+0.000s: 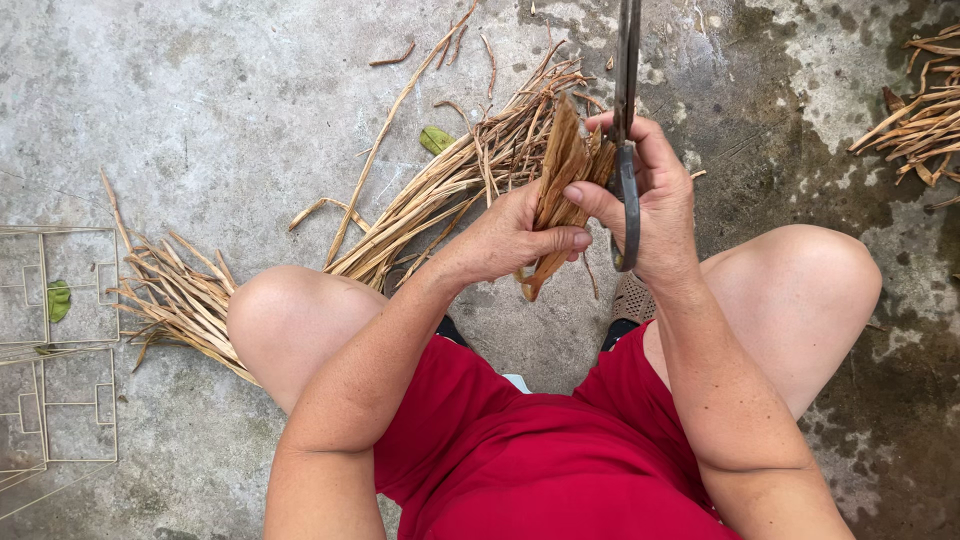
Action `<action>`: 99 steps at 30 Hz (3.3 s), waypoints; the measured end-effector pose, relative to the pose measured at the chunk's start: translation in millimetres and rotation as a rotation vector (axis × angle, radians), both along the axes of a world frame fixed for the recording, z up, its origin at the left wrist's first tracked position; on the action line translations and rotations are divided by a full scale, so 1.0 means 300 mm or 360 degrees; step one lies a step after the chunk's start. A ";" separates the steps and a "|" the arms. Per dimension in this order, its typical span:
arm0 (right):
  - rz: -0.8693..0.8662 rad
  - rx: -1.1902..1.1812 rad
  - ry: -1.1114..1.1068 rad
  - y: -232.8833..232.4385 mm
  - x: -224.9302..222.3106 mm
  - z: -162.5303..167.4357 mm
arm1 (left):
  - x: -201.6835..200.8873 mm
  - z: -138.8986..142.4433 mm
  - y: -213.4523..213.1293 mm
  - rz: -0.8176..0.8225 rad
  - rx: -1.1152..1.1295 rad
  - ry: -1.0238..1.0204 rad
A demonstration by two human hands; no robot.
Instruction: The person sits on the concrete ground and trims dried leaf strips with scissors, cutting off dark root ends and damaged edges. They sort the trimmed pale strips into a pile, set finished bundles aside, and briefly reach toward a red bucket of water before resuming trimming.
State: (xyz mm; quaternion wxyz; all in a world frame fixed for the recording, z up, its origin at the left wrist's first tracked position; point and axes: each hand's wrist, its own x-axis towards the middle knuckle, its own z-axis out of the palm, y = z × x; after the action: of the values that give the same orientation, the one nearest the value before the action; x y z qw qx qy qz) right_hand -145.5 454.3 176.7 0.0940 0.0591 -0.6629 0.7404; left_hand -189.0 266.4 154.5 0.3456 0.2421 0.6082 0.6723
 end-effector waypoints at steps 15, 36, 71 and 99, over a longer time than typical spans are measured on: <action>0.0056 0.1141 -0.0043 0.183 0.059 0.175 | -0.034 0.082 -0.053 -0.0107 -0.0639 0.0299; -0.0308 0.0247 -0.0019 -0.090 0.009 -0.006 | 0.010 0.002 0.036 0.0442 -0.0478 0.1102; 0.1520 0.1180 -0.0813 -0.086 0.186 -0.088 | -0.409 0.071 -0.378 0.1367 0.0797 -0.0068; 0.0220 0.0663 -0.0169 0.032 0.111 0.013 | -0.108 0.176 -0.154 0.0772 0.0174 0.0366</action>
State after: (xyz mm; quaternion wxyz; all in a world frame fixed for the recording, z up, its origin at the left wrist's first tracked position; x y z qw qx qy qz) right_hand -112.3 463.8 180.6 -0.0063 0.0835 -0.7998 0.5944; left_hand -221.3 220.2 207.2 0.0897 0.1824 0.6464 0.7354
